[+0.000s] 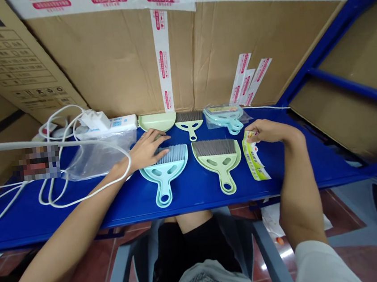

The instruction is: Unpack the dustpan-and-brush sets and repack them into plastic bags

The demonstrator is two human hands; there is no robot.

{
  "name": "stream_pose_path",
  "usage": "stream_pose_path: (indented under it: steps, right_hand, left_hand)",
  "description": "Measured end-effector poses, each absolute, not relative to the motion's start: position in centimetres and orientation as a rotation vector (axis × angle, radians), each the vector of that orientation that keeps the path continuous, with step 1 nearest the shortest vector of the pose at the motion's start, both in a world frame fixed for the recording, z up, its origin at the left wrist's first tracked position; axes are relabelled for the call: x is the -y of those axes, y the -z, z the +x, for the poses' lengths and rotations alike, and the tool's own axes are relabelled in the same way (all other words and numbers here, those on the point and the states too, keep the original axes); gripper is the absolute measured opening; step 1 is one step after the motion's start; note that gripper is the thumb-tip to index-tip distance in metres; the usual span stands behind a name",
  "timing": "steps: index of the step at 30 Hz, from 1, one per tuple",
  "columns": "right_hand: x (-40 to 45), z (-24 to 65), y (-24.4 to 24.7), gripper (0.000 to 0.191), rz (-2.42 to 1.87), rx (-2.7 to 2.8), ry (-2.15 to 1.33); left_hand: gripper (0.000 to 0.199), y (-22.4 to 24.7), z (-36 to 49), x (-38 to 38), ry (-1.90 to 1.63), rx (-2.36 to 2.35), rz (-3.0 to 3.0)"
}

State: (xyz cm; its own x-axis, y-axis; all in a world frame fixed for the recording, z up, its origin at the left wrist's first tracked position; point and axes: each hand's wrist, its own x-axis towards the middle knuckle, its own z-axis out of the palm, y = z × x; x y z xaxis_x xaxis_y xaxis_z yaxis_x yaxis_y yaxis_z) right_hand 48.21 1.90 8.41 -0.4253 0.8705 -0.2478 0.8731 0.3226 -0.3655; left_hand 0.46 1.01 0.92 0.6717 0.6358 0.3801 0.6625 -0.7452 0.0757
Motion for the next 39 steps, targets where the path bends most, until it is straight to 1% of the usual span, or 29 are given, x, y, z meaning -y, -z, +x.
stream_pose_path:
  steps: [4, 8, 11, 15, 19, 21, 23, 25, 27, 29, 30, 32, 34, 36, 37, 39]
  right_hand:
    - [-2.0, 47.9, -8.2, 0.049, 1.717, -2.562, 0.711]
    - [-1.9, 47.8, -8.1, 0.058, 1.750, -2.500, 0.804]
    - [-1.7, 47.7, -8.2, 0.068, 1.808, -2.458, 0.789]
    - [-1.7, 47.5, -8.2, 0.074, 1.841, -2.406, 0.780]
    - [-1.8, 47.8, -8.4, 0.079, 1.818, -2.552, 0.723]
    - [-1.6, 48.3, -8.9, 0.078, 1.853, -2.645, 0.725]
    - [-1.0, 48.7, -9.4, 0.071, 1.915, -2.737, 0.797]
    - [-0.5, 48.7, -9.9, 0.060, 2.016, -2.853, 0.882]
    - [0.0, 48.0, -10.3, 0.047, 2.198, -3.092, 0.946]
    - [0.3, 46.4, -10.6, 0.036, 2.332, -3.446, 1.094]
    - [0.4, 45.3, -10.6, 0.033, 2.312, -3.622, 1.245]
    - [0.7, 43.0, -10.6, 0.036, 2.087, -3.796, 1.656]
    - [1.3, 40.7, -10.3, 0.048, 1.822, -3.734, 1.994]
    - [2.0, 38.5, -9.7, 0.061, 1.591, -3.567, 2.208]
    - [2.3, 37.5, -9.3, 0.064, 1.494, -3.473, 2.262]
    - [2.9, 35.8, -8.2, 0.062, 1.368, -3.291, 2.269]
  left_hand:
    - [0.050, -0.9, 0.5, -1.0, 0.598, 1.096, -2.813]
    - [0.049, -1.1, 0.5, -0.9, 0.589, 1.102, -2.811]
    - [0.048, -1.2, 0.5, -0.8, 0.583, 1.095, -2.806]
    - [0.048, -1.1, 0.5, -0.8, 0.587, 1.071, -2.806]
    - [0.046, -1.1, 0.5, -0.8, 0.609, 1.058, -2.806]
    - [0.045, -1.1, 0.5, -0.8, 0.622, 1.055, -2.804]
    - [0.043, -1.2, 0.6, -0.7, 0.632, 1.062, -2.793]
    - [0.042, -1.3, 0.7, -0.6, 0.640, 1.080, -2.766]
    - [0.040, -1.5, 0.7, -0.6, 0.650, 1.097, -2.731]
    - [0.039, -1.8, 0.8, -0.4, 0.678, 1.113, -2.705]
    - [0.039, -2.0, 0.9, -0.4, 0.704, 1.121, -2.700]
    - [0.038, -2.3, 1.1, -0.2, 0.801, 1.141, -2.712]
    - [0.038, -2.5, 1.4, 0.0, 0.976, 1.165, -2.761]
    - [0.039, -2.6, 1.7, 0.2, 1.189, 1.186, -2.860]
    - [0.041, -2.5, 1.9, 0.3, 1.299, 1.202, -2.934]
    - [0.049, -2.5, 2.2, 0.5, 1.530, 1.228, -3.115]
